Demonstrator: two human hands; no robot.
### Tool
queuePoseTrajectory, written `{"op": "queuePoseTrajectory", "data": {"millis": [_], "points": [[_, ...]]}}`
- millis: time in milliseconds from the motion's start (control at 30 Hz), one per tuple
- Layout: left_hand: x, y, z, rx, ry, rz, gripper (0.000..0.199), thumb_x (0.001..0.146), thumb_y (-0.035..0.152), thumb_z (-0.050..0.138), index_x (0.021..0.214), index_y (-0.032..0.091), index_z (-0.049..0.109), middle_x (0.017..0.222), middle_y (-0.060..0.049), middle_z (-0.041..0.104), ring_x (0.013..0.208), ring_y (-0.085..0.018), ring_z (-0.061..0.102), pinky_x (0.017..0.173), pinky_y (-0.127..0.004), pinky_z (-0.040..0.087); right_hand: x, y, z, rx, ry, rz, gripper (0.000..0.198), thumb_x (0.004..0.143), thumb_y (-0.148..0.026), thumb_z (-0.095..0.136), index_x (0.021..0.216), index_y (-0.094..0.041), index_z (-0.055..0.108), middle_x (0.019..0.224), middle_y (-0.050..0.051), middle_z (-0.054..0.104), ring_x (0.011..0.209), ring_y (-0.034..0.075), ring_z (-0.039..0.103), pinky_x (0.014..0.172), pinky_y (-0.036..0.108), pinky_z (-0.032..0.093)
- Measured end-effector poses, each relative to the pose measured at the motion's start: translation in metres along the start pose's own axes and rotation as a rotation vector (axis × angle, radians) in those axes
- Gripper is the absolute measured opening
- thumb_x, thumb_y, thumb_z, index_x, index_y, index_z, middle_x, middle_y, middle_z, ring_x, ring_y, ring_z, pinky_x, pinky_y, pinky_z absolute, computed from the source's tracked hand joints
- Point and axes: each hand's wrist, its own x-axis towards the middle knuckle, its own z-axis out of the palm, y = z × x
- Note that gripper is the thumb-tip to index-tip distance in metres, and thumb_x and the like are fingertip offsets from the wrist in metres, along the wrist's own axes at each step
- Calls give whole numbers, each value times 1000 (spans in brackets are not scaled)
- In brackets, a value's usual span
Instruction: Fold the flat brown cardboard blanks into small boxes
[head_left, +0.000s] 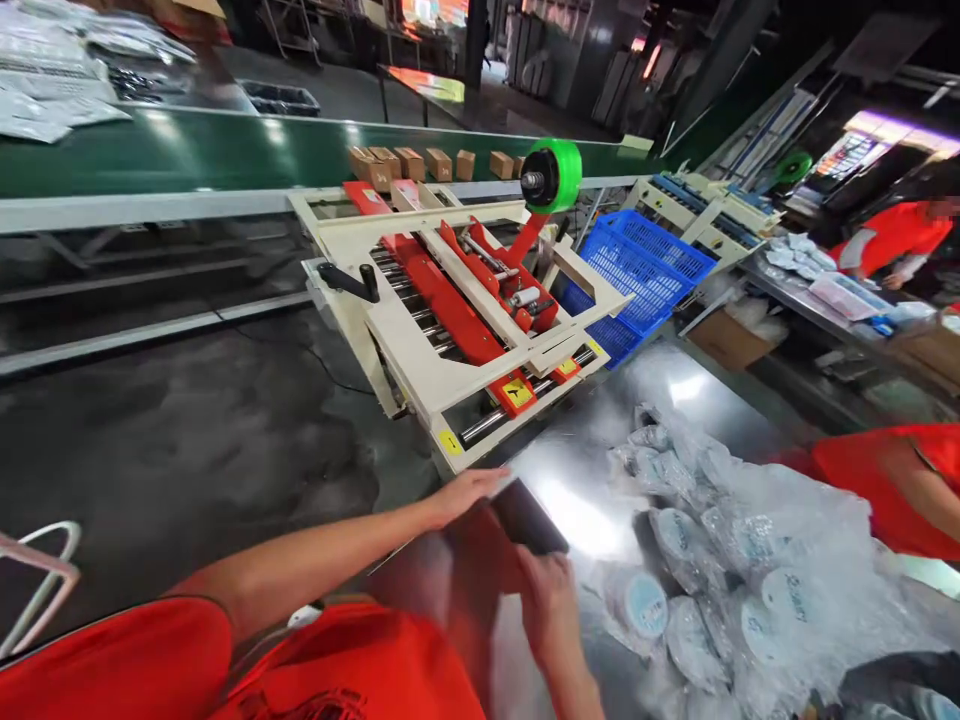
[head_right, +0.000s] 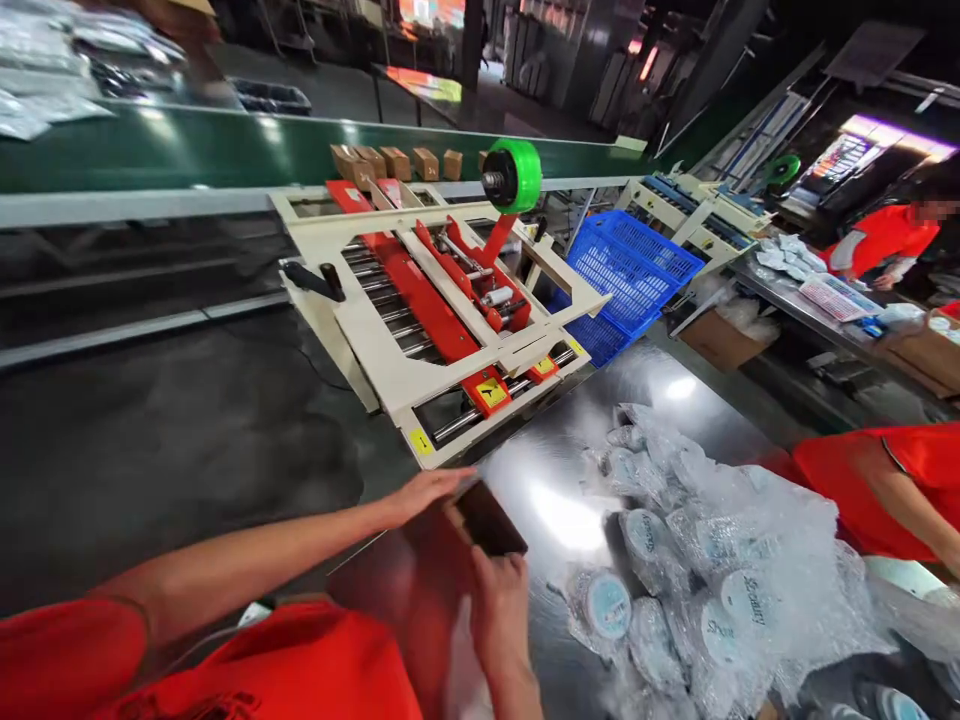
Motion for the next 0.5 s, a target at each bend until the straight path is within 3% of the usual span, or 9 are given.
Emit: {"op": "queuePoseTrajectory", "data": {"millis": [67,133,167,233,300,400,500], "points": [[7,3,5,-20,23,-18,72,102,70,52,146,17,73,158,-11,64,153,-35,54,135,-51,35,-5,-14,8,-8,-27,-79,43,94,-12,47,122,-28,75,89,2,83,80,23,80,84,44,67],[5,3,12,22,25,-9,79,100,74,52,148,13,71,157,-12,65,152,-35,56,136,-49,35,-13,2,-2,36,6,-4,38,100,-21,51,131,-31,70,113,5,84,105,23,81,94,44,68],[2,3,16,59,21,0,82,100,75,52,148,11,70,157,-13,65,151,-35,56,136,-48,35,-19,23,-14,50,41,70,38,101,-27,53,135,-32,68,128,6,82,118,24,78,99,44,67],[-4,1,22,108,18,3,84,101,76,48,148,11,70,156,-13,65,150,-34,58,135,-47,37,-32,82,-48,-47,124,283,42,98,-36,53,136,-28,70,138,13,77,129,29,73,107,50,64],[-8,-1,27,127,8,-3,80,103,74,47,148,13,70,155,-12,66,150,-33,58,135,-45,39,-46,146,-82,-150,0,548,54,82,-37,56,132,-25,73,149,17,70,145,36,62,116,57,56],[-6,-1,33,132,-11,-11,73,105,69,46,147,15,72,154,-10,68,149,-31,59,134,-45,39,-60,204,-107,-190,-183,778,58,52,-38,65,107,-28,79,133,19,76,140,47,63,115,65,50],[-2,2,40,124,-23,-23,68,106,65,46,147,16,71,154,-9,68,148,-29,60,134,-45,39,-55,207,-105,-137,-180,789,44,39,-42,75,81,-28,75,86,14,78,106,53,73,105,78,46]]}}
